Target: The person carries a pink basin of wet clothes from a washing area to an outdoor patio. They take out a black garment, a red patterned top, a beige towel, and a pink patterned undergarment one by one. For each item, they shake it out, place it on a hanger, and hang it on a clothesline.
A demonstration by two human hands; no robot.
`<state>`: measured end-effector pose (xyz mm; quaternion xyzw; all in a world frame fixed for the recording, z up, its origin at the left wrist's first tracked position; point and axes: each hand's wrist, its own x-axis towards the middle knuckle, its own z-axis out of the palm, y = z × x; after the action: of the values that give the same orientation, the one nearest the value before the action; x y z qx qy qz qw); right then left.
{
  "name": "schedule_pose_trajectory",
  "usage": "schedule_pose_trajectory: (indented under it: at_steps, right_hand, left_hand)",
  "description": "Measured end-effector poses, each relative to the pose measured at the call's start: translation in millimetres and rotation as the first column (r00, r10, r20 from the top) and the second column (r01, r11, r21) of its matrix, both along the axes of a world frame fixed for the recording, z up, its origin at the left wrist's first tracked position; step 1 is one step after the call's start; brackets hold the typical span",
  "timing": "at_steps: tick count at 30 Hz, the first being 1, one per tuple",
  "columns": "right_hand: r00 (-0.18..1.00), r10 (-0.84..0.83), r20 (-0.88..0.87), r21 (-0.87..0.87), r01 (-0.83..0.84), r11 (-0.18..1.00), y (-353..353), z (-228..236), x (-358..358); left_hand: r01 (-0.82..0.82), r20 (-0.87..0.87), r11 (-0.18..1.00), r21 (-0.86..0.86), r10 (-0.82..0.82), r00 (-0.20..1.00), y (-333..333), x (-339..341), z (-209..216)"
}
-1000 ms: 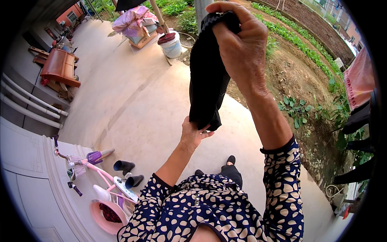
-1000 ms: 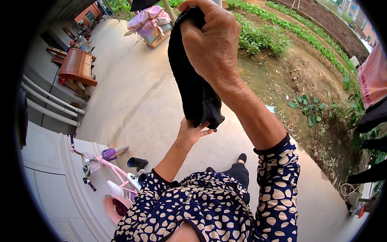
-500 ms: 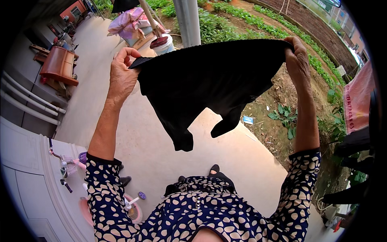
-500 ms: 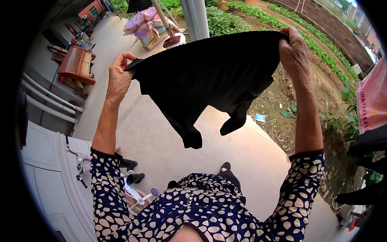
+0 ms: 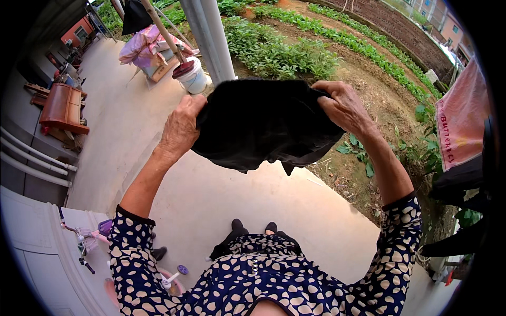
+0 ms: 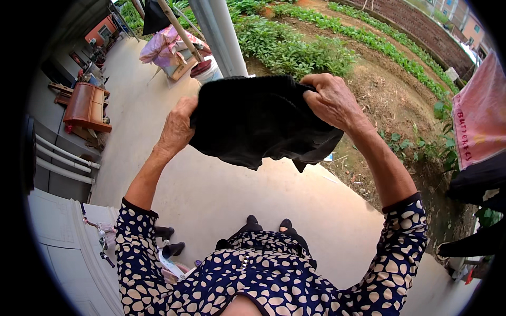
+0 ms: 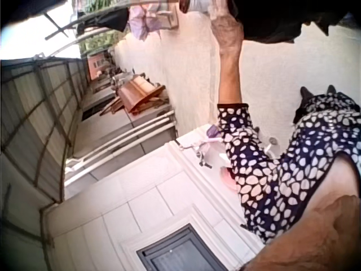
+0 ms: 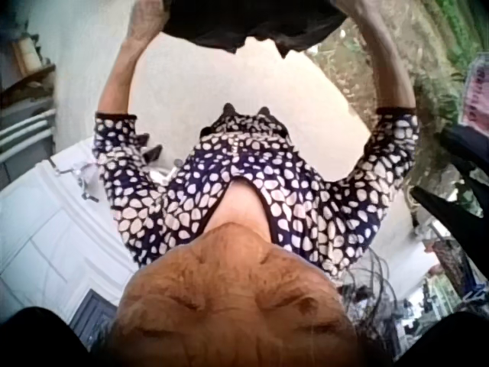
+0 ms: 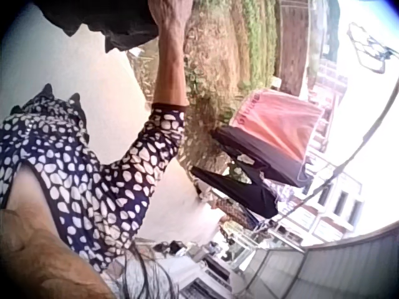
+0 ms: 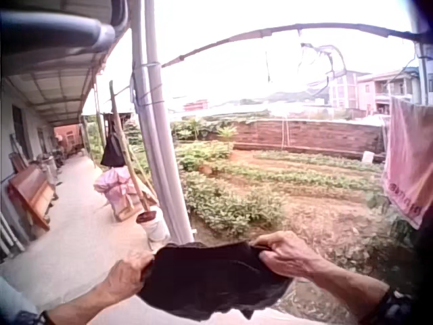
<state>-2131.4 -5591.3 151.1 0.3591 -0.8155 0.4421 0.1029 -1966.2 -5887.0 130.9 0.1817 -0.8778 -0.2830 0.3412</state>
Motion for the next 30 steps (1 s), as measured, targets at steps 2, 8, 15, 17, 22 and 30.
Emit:
schedule_pose_trajectory:
  at_steps: [2,8,15,17,22,30]
  right_hand:
    - [0.947,-0.073,0.314,0.004,0.075,0.997,30.5,-5.8,-35.2]
    - [0.79,0.036,0.612,-0.323,0.209,0.923,28.0,9.7,-35.8]
    - [0.818,-0.005,0.576,-0.434,0.311,0.846,23.2,42.6,-36.7]
    - [0.834,-0.011,0.552,-0.447,0.307,0.841,26.0,38.9,-37.9]
    - [0.867,-0.06,0.494,-0.459,0.319,0.829,31.6,37.0,-16.4]
    - [0.921,-0.305,0.243,-0.196,0.354,0.914,13.0,-13.3,10.7]
  left_hand:
    - [-0.05,0.37,0.993,0.108,0.006,0.929,-44.8,8.3,12.2]
    - [0.146,0.333,0.856,0.496,-0.343,0.878,-66.5,-25.0,56.1]
    - [0.395,0.044,0.588,0.705,-0.593,0.804,-76.1,-48.3,60.2]
    - [0.409,0.149,0.719,0.563,-0.575,0.805,-74.5,-51.3,54.0]
    - [0.408,-0.118,0.882,0.236,-0.391,0.913,-73.4,-57.1,40.6]
    - [0.299,0.149,0.954,0.035,-0.301,0.942,-85.0,-66.9,10.5]
